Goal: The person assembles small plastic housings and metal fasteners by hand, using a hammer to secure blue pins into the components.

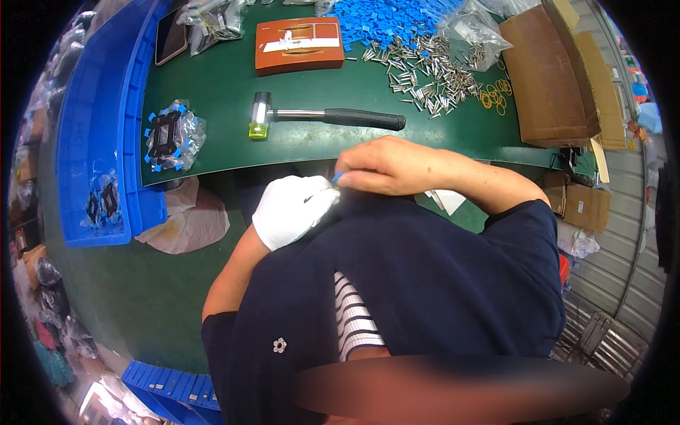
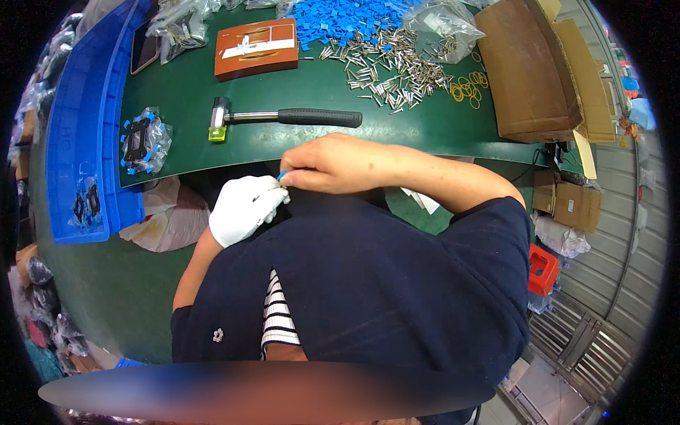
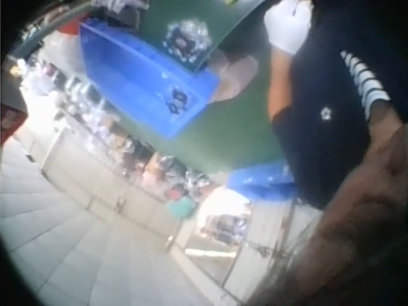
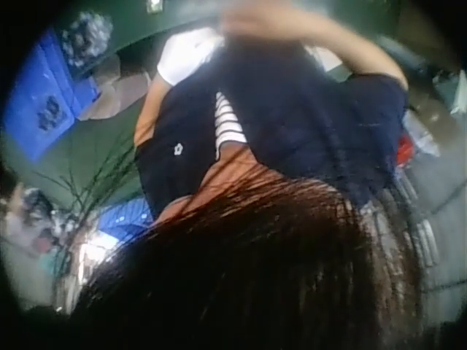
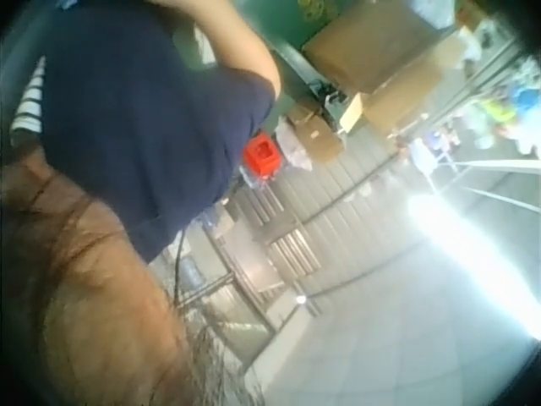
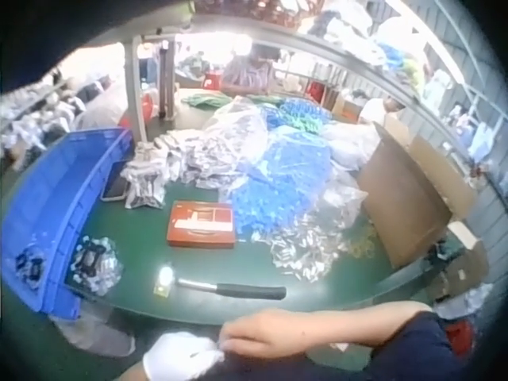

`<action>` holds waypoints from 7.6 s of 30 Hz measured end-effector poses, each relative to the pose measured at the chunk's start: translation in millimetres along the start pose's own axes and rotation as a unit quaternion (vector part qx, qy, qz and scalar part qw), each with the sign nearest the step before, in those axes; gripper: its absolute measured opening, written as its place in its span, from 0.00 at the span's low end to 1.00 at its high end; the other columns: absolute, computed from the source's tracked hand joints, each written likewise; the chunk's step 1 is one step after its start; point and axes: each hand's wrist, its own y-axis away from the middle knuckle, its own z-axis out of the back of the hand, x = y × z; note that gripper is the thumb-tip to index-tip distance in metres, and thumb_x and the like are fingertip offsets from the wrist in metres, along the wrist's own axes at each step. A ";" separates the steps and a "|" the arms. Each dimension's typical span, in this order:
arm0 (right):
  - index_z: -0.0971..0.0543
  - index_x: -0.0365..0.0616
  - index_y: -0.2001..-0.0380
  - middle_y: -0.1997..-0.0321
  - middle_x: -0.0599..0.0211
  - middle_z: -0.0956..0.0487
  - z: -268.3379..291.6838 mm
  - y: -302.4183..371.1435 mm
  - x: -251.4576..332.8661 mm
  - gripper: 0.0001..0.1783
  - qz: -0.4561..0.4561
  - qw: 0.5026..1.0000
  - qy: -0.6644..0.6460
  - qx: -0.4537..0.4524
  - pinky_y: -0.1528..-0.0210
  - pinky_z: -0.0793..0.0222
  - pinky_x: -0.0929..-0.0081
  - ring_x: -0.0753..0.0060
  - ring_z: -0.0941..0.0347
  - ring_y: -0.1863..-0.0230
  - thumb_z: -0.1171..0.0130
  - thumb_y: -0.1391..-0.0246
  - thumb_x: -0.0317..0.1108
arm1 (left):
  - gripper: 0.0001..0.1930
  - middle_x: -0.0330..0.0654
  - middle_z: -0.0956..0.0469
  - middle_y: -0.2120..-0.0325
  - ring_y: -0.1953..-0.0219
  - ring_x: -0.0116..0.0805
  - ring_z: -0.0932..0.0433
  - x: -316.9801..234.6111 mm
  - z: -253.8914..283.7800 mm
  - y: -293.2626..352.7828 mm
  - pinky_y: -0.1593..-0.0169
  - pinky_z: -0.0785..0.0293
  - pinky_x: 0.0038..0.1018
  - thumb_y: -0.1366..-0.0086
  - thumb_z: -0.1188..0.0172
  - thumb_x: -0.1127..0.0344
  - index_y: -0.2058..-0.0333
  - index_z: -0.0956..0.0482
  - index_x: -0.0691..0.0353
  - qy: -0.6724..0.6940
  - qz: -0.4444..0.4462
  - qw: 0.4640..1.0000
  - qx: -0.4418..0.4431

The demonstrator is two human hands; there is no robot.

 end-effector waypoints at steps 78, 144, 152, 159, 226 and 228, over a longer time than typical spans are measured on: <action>0.20 0.43 0.59 0.64 0.65 0.19 4.5 -25.4 -0.3 0.08 0.167 0.953 0.069 -0.241 0.60 0.24 0.66 0.60 0.20 0.62 0.35 0.43 0.26 | 0.09 0.43 0.20 0.79 0.79 0.33 0.23 -12.2 3.5 -19.0 0.70 0.26 0.30 0.28 0.42 0.65 0.57 0.20 0.64 0.071 0.051 0.984 -0.154; 0.16 0.53 0.57 0.62 0.69 0.20 122.5 -16.4 -125.9 0.11 -0.106 0.824 0.463 -0.309 0.51 0.34 0.56 0.60 0.21 0.55 0.40 0.37 0.44 | 0.12 0.40 0.19 0.79 0.78 0.33 0.20 6.3 3.7 -3.6 0.69 0.24 0.29 0.26 0.47 0.62 0.61 0.15 0.58 0.043 0.030 0.998 -0.026; 0.19 0.52 0.60 0.63 0.71 0.22 89.7 -17.3 -95.8 0.07 0.036 0.829 0.475 -0.293 0.48 0.35 0.62 0.65 0.22 0.58 0.36 0.40 0.38 | 0.13 0.39 0.19 0.80 0.78 0.32 0.20 9.9 1.2 -4.2 0.69 0.24 0.29 0.26 0.48 0.63 0.61 0.14 0.58 0.033 0.012 0.999 -0.025; 0.19 0.53 0.65 0.67 0.73 0.25 65.4 -16.8 -95.2 0.04 0.075 0.789 0.550 -0.264 0.50 0.35 0.63 0.68 0.23 0.60 0.39 0.44 0.36 | 0.13 0.39 0.19 0.80 0.77 0.34 0.20 9.2 2.7 -1.8 0.69 0.24 0.30 0.26 0.49 0.63 0.61 0.14 0.57 -0.004 -0.016 0.999 -0.030; 0.22 0.40 0.61 0.61 0.55 0.20 20.4 -5.9 10.2 0.15 0.053 0.981 0.159 0.094 0.56 0.25 0.53 0.45 0.22 0.58 0.47 0.32 0.42 | 0.16 0.45 0.25 0.82 0.77 0.50 0.25 -7.4 -3.6 -5.7 0.69 0.28 0.41 0.31 0.42 0.57 0.77 0.25 0.56 -0.135 -0.096 0.986 -0.010; 0.22 0.40 0.62 0.61 0.55 0.20 19.2 -5.7 11.1 0.15 0.051 0.979 0.166 0.108 0.55 0.25 0.53 0.45 0.22 0.58 0.47 0.32 0.42 | 0.16 0.45 0.24 0.82 0.78 0.49 0.25 -7.1 -4.7 -4.2 0.69 0.28 0.41 0.31 0.41 0.57 0.77 0.24 0.55 -0.159 -0.116 0.980 -0.019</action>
